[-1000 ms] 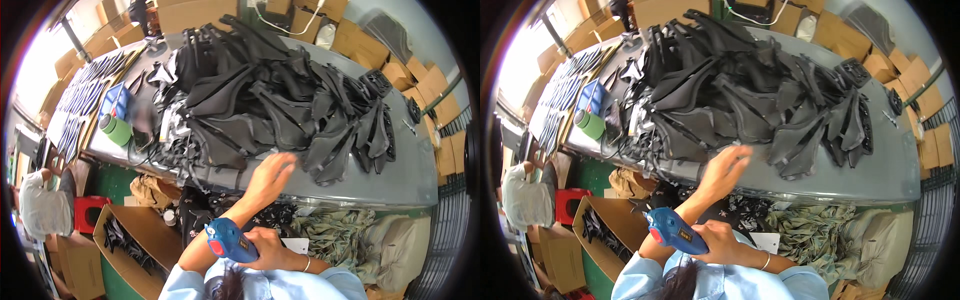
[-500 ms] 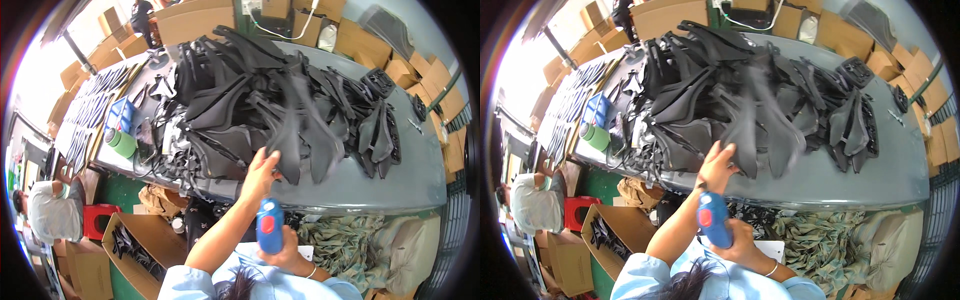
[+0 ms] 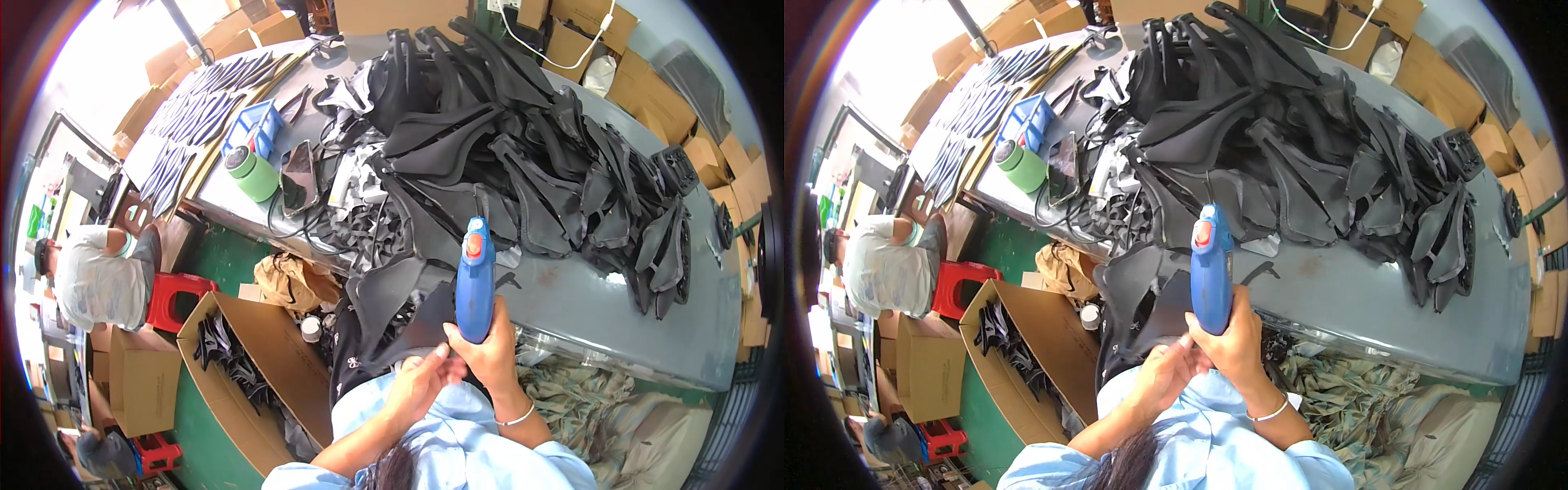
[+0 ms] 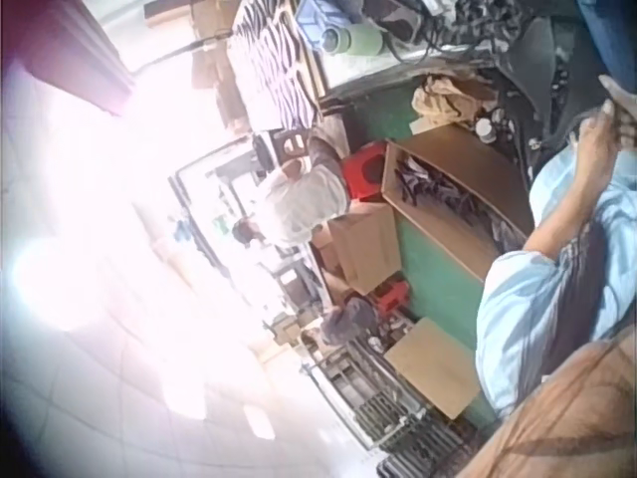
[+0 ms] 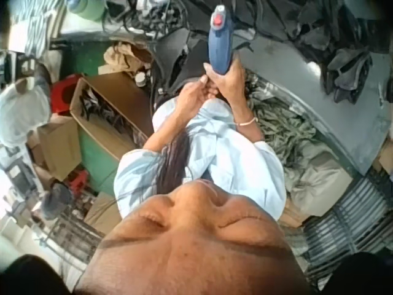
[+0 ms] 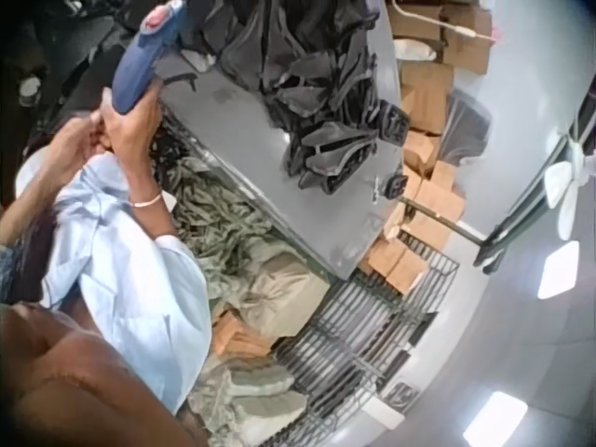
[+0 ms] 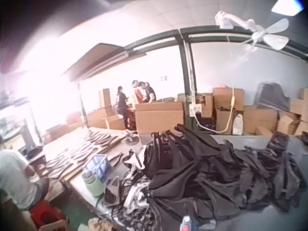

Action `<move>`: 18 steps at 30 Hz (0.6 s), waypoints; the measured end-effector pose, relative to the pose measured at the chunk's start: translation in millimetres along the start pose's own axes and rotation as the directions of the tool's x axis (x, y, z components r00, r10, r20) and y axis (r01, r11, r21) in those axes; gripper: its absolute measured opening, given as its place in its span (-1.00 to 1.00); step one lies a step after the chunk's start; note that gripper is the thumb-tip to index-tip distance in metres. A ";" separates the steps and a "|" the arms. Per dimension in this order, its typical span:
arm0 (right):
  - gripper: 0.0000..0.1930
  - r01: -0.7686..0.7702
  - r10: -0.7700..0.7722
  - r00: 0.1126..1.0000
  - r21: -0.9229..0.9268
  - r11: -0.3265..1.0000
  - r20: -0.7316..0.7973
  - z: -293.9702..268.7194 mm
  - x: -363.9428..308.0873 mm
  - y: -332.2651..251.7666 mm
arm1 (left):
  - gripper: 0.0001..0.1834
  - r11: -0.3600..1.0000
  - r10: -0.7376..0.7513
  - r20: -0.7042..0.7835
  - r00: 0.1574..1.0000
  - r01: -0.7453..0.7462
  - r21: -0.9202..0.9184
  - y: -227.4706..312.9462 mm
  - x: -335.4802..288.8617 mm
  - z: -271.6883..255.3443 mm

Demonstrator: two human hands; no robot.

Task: The person uses a blue handheld electric cutter to trim the edges of a black fabric piece. They hold the fabric with one hand and guide the tool along the perimeter with the other, removing excess material. The person repeatedly adjusts the fabric's position to access different edges and places the trimmed pieces into a cardboard box.

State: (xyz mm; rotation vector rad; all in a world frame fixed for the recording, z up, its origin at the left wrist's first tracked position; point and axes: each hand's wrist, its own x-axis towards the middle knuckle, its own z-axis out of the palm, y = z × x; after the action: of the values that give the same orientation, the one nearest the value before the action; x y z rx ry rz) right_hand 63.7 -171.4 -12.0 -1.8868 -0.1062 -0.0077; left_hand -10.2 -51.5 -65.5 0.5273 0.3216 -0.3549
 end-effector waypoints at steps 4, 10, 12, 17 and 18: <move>-0.59 0.053 -0.059 0.996 0.088 0.995 0.073 -7.5 8.7 7.4 | -0.80 0.715 -0.018 -0.038 0.999 0.040 0.698 54.8 -50.2 27.0; -0.58 0.033 -0.069 0.964 0.145 0.989 0.256 -18.8 11.3 -1.4 | -0.37 0.252 0.535 0.076 0.841 -0.245 0.936 114.7 -42.6 12.9; -0.58 -0.013 -0.044 0.963 0.207 0.978 0.267 -15.2 10.7 -4.1 | -0.68 0.779 0.225 -0.143 0.964 -0.090 0.620 110.4 -38.2 2.5; -0.54 -0.002 -0.004 0.991 0.048 0.999 0.132 -10.3 10.5 -5.4 | -0.85 0.786 0.523 -0.186 0.832 -0.386 0.484 115.9 -49.2 2.0; -0.53 -0.006 0.005 0.992 0.008 1.000 0.128 -7.7 5.5 -6.6 | -0.85 0.781 0.561 -0.216 0.799 -0.425 0.457 113.6 -50.2 0.5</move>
State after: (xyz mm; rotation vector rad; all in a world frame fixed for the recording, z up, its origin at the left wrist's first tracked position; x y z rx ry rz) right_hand 69.0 -176.3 -2.9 -1.8789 -0.1884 0.1175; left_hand -8.6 52.1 3.0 1.0487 0.4339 0.2149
